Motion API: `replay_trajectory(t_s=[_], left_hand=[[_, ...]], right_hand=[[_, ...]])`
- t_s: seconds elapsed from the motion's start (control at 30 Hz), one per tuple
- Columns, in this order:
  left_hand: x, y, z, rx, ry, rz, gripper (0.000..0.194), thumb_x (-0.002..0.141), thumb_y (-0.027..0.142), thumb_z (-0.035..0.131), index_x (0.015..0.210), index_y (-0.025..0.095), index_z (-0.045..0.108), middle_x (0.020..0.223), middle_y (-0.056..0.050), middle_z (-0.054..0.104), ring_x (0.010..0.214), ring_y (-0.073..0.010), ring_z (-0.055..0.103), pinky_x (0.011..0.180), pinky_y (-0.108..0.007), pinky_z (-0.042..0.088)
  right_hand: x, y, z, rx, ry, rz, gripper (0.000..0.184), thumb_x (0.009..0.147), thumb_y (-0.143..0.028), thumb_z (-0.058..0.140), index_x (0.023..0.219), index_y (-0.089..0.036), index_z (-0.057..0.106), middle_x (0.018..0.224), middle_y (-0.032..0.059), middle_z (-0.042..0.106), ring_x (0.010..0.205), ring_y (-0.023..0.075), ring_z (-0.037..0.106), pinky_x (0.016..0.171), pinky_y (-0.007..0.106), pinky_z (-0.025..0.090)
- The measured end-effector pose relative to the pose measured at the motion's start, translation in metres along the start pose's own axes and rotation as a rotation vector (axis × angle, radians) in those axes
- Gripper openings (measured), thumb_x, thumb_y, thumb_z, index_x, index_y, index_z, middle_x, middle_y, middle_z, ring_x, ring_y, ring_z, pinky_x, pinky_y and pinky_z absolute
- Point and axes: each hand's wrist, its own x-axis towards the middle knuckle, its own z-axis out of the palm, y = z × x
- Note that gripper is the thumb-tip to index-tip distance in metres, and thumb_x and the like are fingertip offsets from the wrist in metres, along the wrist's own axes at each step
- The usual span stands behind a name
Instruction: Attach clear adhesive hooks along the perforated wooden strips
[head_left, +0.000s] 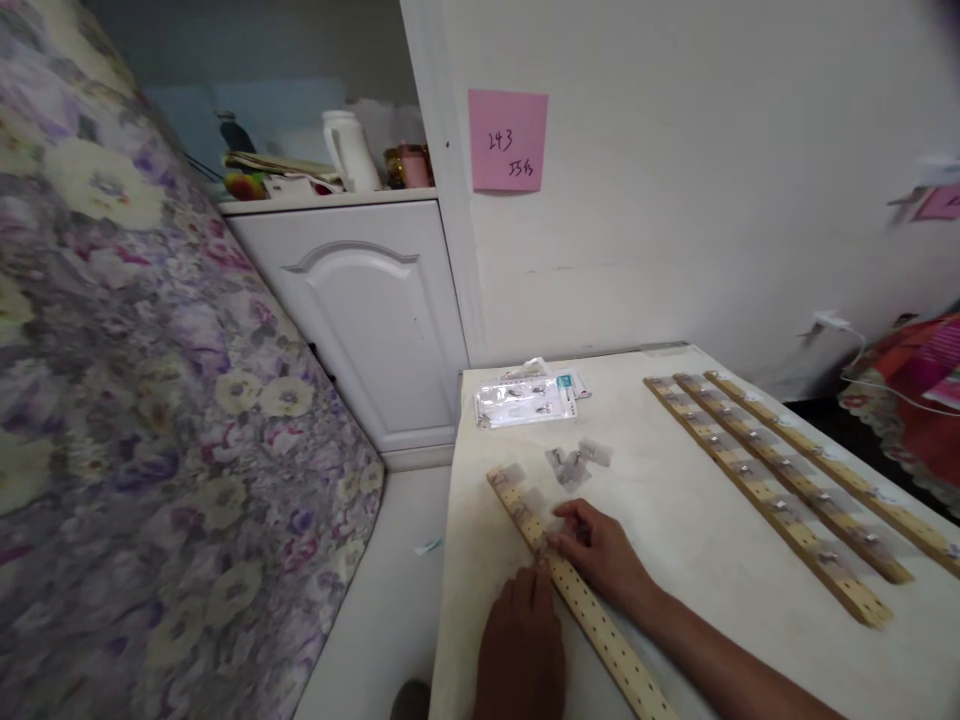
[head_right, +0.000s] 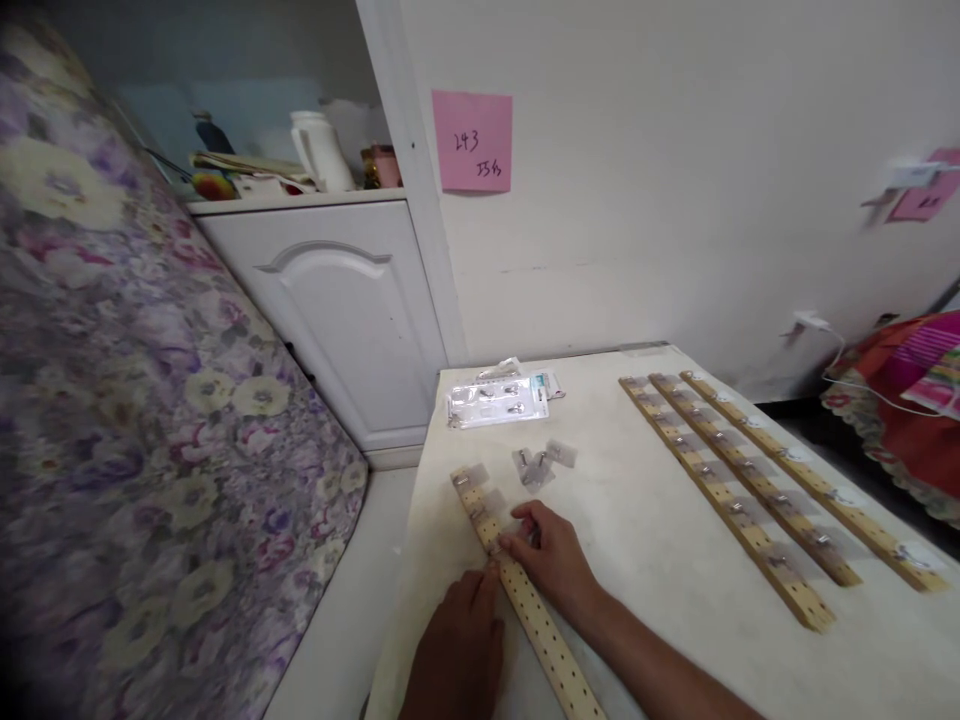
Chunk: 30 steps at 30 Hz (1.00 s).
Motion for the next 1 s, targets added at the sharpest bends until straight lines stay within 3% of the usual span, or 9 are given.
replay_trajectory(t_s=[0.23, 0.37, 0.5, 0.63, 0.77, 0.87, 1.0], left_hand=[[0.001, -0.001, -0.001, -0.004, -0.023, -0.014, 0.054, 0.081, 0.008, 0.039, 0.134, 0.014, 0.043, 0.118, -0.011, 0.054, 0.104, -0.0237, 0.049, 0.095, -0.037, 0.038], [-0.002, -0.004, -0.001, -0.016, 0.028, 0.027, 0.052, 0.082, 0.009, 0.035, 0.133, 0.015, 0.044, 0.119, -0.011, 0.055, 0.105, -0.0231, 0.050, 0.095, -0.036, 0.039], [-0.004, -0.008, 0.000, -0.026, 0.089, 0.076, 0.051, 0.081, 0.008, 0.035, 0.131, 0.016, 0.046, 0.118, -0.012, 0.057, 0.103, -0.0232, 0.052, 0.092, -0.036, 0.042], [-0.004, -0.009, -0.002, -0.045, 0.107, 0.090, 0.048, 0.080, 0.008, 0.038, 0.126, 0.016, 0.051, 0.115, -0.012, 0.059, 0.101, -0.0234, 0.054, 0.090, -0.036, 0.043], [-0.005, -0.007, -0.007, -0.059, 0.098, 0.090, 0.048, 0.080, 0.008, 0.038, 0.125, 0.014, 0.051, 0.115, -0.013, 0.059, 0.101, -0.0243, 0.054, 0.091, -0.039, 0.043], [-0.007, -0.005, -0.012, -0.126, 0.092, 0.066, 0.042, 0.082, 0.011, 0.037, 0.119, 0.015, 0.055, 0.110, -0.013, 0.060, 0.100, -0.0245, 0.055, 0.090, -0.039, 0.044], [-0.009, 0.001, -0.022, -0.383, 0.108, 0.054, 0.032, 0.086, 0.018, 0.036, 0.107, 0.017, 0.060, 0.098, -0.010, 0.063, 0.092, -0.0218, 0.058, 0.083, -0.035, 0.045]], right_hand=[[0.000, 0.004, -0.009, -0.016, 0.084, -0.077, 0.019, 0.084, -0.034, 0.049, 0.092, -0.019, 0.059, 0.073, -0.0004, 0.059, 0.060, 0.0147, 0.054, 0.055, 0.025, 0.041], [0.016, 0.015, -0.041, -0.130, 0.302, -0.117, 0.022, 0.085, -0.036, 0.047, 0.086, -0.019, 0.060, 0.069, 0.0007, 0.058, 0.065, 0.0173, 0.054, 0.061, 0.027, 0.042], [0.041, 0.032, -0.074, -0.212, 0.548, -0.074, 0.030, 0.082, -0.040, 0.048, 0.097, -0.017, 0.059, 0.085, 0.0052, 0.061, 0.075, 0.0188, 0.056, 0.071, 0.031, 0.044], [0.061, 0.043, -0.081, -0.240, 0.505, 0.001, 0.035, 0.074, -0.044, 0.056, 0.095, -0.018, 0.063, 0.079, 0.0025, 0.063, 0.069, 0.0182, 0.056, 0.065, 0.030, 0.043], [0.068, 0.045, -0.077, -0.244, 0.479, 0.043, 0.022, 0.071, -0.041, 0.058, 0.079, -0.022, 0.065, 0.066, -0.0020, 0.061, 0.061, 0.0167, 0.055, 0.054, 0.026, 0.037], [0.065, 0.044, -0.078, -0.198, 0.470, 0.013, 0.018, 0.074, -0.037, 0.056, 0.070, -0.021, 0.061, 0.060, -0.0029, 0.059, 0.057, 0.0155, 0.054, 0.052, 0.025, 0.037], [0.050, 0.036, -0.080, -0.111, 0.462, -0.056, 0.019, 0.083, -0.036, 0.049, 0.082, -0.019, 0.056, 0.055, -0.0034, 0.056, 0.052, 0.0150, 0.054, 0.054, 0.026, 0.044]])
